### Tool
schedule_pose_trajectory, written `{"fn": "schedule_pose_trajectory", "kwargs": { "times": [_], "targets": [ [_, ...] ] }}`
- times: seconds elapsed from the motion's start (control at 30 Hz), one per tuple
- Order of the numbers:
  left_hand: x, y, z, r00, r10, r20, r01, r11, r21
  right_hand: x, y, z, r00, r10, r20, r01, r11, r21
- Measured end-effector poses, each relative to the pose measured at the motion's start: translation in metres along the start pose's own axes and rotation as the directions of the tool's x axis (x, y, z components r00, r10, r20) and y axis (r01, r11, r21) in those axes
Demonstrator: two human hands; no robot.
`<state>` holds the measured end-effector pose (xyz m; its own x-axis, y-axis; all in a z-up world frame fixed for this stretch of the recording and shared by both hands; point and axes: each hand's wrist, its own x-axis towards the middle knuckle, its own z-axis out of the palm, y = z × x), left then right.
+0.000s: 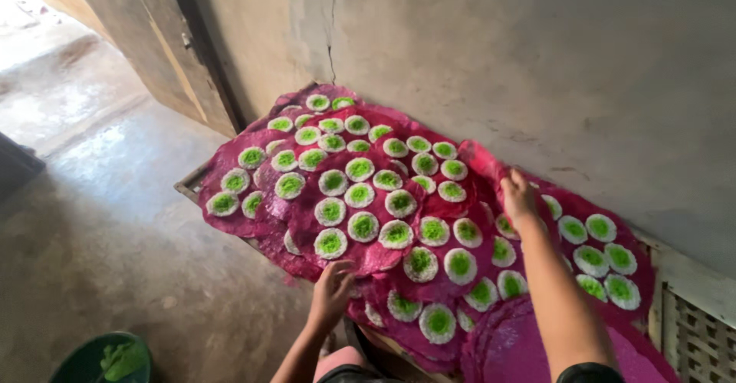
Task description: The person sorts and stacks colorful circular snacks on large pink mats placed on a wooden rack.
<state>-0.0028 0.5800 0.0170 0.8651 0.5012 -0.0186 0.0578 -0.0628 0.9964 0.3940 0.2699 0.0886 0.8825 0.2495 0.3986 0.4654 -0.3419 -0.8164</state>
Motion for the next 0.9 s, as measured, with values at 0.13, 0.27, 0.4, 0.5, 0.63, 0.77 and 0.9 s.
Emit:
{"fn": "schedule_pose_trajectory", "kwargs": {
  "times": [0.13, 0.27, 0.4, 0.5, 0.63, 0.77, 0.9],
  "targets": [
    [0.065, -0.036, -0.04, 0.987, -0.073, 0.141, 0.131, 0.877, -0.462, 0.029, -0.063, 0.036, 0.976, -0.065, 0.21, 0.027, 0.983, 0.18],
    [0.153, -0.041, -0.084, 0.89, -0.345, 0.298, 0.454, 0.628, -0.632, -0.022, -0.149, 0.163, 0.833, -0.219, 0.508, 0.16, 0.974, 0.159],
    [0.223, -0.07, -0.125, 0.798, -0.435, 0.417, 0.601, 0.52, -0.607, -0.108, -0.211, 0.273, 0.763, -0.027, 0.645, 0.026, 1.0, 0.011],
    [0.229, -0.095, -0.143, 0.879, -0.343, 0.333, 0.448, 0.833, -0.325, -0.118, -0.208, 0.279, 0.862, 0.035, 0.505, -0.077, 0.995, 0.062],
    [0.246, -0.091, -0.145, 0.978, -0.082, 0.191, 0.008, 0.932, 0.361, -0.08, -0.15, 0.223, 0.979, 0.181, -0.09, -0.199, 0.783, -0.589],
    [0.231, -0.092, -0.148, 0.864, 0.465, 0.195, -0.456, 0.557, 0.694, -0.088, -0.096, 0.224, 0.942, 0.292, -0.164, -0.294, 0.487, -0.822],
    [0.222, -0.099, -0.139, 0.957, 0.084, 0.278, -0.171, 0.937, 0.304, -0.093, -0.091, 0.241, 0.947, 0.266, -0.179, -0.311, 0.625, -0.717]
  ]
}}
